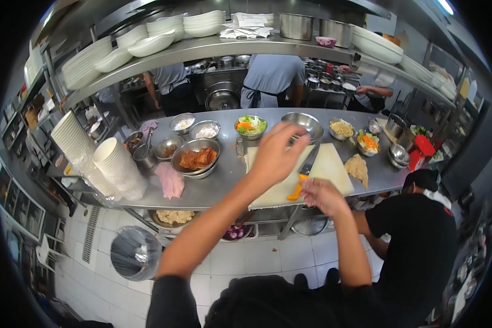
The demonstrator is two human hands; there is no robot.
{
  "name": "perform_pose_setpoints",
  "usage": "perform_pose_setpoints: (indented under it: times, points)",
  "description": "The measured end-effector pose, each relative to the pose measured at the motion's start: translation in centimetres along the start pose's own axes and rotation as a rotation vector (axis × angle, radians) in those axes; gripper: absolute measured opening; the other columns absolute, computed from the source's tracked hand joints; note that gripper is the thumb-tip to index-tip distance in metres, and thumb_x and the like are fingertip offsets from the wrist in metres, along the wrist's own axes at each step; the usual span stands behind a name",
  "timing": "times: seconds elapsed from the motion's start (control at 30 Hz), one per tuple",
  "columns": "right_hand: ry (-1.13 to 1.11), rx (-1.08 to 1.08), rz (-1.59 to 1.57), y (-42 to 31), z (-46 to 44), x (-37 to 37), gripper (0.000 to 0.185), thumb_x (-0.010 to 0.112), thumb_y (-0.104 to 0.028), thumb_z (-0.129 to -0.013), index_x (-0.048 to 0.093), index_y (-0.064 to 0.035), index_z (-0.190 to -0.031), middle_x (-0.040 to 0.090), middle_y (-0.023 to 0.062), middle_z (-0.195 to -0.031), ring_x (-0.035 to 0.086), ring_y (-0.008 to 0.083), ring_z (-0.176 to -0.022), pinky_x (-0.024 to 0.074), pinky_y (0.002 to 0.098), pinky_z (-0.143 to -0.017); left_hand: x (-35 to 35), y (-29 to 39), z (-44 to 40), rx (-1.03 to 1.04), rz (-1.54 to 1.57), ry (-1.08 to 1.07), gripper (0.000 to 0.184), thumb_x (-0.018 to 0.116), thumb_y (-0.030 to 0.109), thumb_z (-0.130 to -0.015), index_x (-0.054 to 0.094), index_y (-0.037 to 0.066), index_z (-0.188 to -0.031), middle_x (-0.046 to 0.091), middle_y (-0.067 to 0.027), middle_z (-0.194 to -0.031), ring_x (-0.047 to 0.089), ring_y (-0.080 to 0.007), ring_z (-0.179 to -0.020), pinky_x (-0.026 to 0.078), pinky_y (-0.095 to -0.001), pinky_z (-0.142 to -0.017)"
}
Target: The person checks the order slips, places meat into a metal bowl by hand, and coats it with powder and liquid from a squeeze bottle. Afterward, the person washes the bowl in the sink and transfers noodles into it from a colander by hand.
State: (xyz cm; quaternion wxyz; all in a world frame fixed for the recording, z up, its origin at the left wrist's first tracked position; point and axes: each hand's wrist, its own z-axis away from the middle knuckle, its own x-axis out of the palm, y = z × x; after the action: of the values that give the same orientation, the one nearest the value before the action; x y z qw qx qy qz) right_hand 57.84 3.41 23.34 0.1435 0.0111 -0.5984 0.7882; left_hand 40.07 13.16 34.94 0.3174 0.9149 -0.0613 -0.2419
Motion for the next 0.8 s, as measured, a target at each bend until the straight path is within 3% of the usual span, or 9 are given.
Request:
perform_pose_setpoints:
  times: [0.07,0.1,0.17,0.23,0.3,0.43,0.57,0.8]
  points:
    - [0.030,0.038,0.034,1.3,1.6,-0.1,0.022,0.061,-0.015,-0.093,0.060,0.0002,-0.110,0.064,0.0077,-0.080,0.058,0.0115,-0.061,0.0476,0.0244,-0.056,4.8,-1.6,-5.9,0.236,-0.004,0.047,0.029,0.066,0.024,-0.085,0.065,0.001,-0.101,0.060,-0.0149,-0.102,0.058,-0.0327,-0.100,0.047,-0.0408,-0.087]
    - [0.038,0.031,0.024,1.9,2.5,-0.3,0.022,0.061,-0.014,-0.093,0.060,0.0010,-0.109,0.064,0.0075,-0.081,0.057,0.0119,-0.062,0.0469,0.0247,-0.057,6.9,-1.8,-8.7,0.275,-0.048,0.051,0.027,0.066,0.024,-0.084,0.066,0.002,-0.099,0.059,-0.0153,-0.103,0.057,-0.0338,-0.103,0.046,-0.0403,-0.089]
    - [0.061,0.017,-0.010,2.8,4.2,-0.8,0.022,0.062,-0.013,-0.091,0.060,0.0027,-0.107,0.063,0.0072,-0.081,0.056,0.0129,-0.063,0.0455,0.0253,-0.058,11.0,-2.4,-13.9,0.259,-0.042,0.068,0.030,0.069,0.024,-0.079,0.067,0.004,-0.100,0.058,-0.0168,-0.107,0.054,-0.0341,-0.108,0.044,-0.0414,-0.093]
    - [0.103,0.023,-0.049,3.3,5.8,-1.5,0.024,0.062,-0.011,-0.091,0.059,0.0038,-0.110,0.063,0.0080,-0.082,0.057,0.0130,-0.063,0.0453,0.0252,-0.058,14.7,-3.3,-17.7,0.290,-0.109,0.125,0.037,0.069,0.028,-0.078,0.067,0.006,-0.107,0.053,-0.0219,-0.120,0.049,-0.0411,-0.115,0.041,-0.0427,-0.100]
    - [0.142,0.005,-0.086,4.0,7.1,-2.8,0.027,0.061,-0.010,-0.091,0.058,0.0053,-0.113,0.064,0.0094,-0.084,0.057,0.0136,-0.063,0.0452,0.0255,-0.058,16.4,-2.6,-20.1,0.183,-0.070,-0.009,0.042,0.068,0.029,-0.077,0.066,0.009,-0.114,0.047,-0.0234,-0.128,0.045,-0.0435,-0.120,0.038,-0.0434,-0.104]
    - [0.224,0.008,-0.124,4.6,9.1,-4.2,0.027,0.060,-0.009,-0.092,0.057,0.0057,-0.114,0.064,0.0114,-0.085,0.058,0.0139,-0.062,0.0457,0.0261,-0.058,19.4,-2.2,-22.5,0.097,-0.109,-0.081,0.044,0.069,0.029,-0.076,0.065,0.016,-0.118,0.041,-0.0229,-0.135,0.037,-0.0438,-0.126,0.035,-0.0447,-0.107]
    - [0.188,0.014,-0.129,5.4,8.9,-5.2,0.027,0.059,-0.009,-0.093,0.057,0.0052,-0.115,0.065,0.0116,-0.084,0.058,0.0137,-0.062,0.0462,0.0258,-0.057,20.2,-2.8,-23.9,0.027,-0.168,-0.074,0.045,0.067,0.026,-0.076,0.065,0.016,-0.119,0.043,-0.0239,-0.133,0.039,-0.0436,-0.125,0.034,-0.0444,-0.106]
    - [0.138,0.040,-0.121,5.2,7.8,-4.3,0.028,0.060,-0.009,-0.092,0.058,0.0043,-0.116,0.066,0.0121,-0.085,0.058,0.0146,-0.062,0.0455,0.0265,-0.057,19.4,-1.9,-24.6,0.134,-0.283,-0.010,0.048,0.068,0.032,-0.070,0.067,0.001,-0.106,0.063,-0.0231,-0.110,0.055,-0.0359,-0.113,0.038,-0.0487,-0.099]
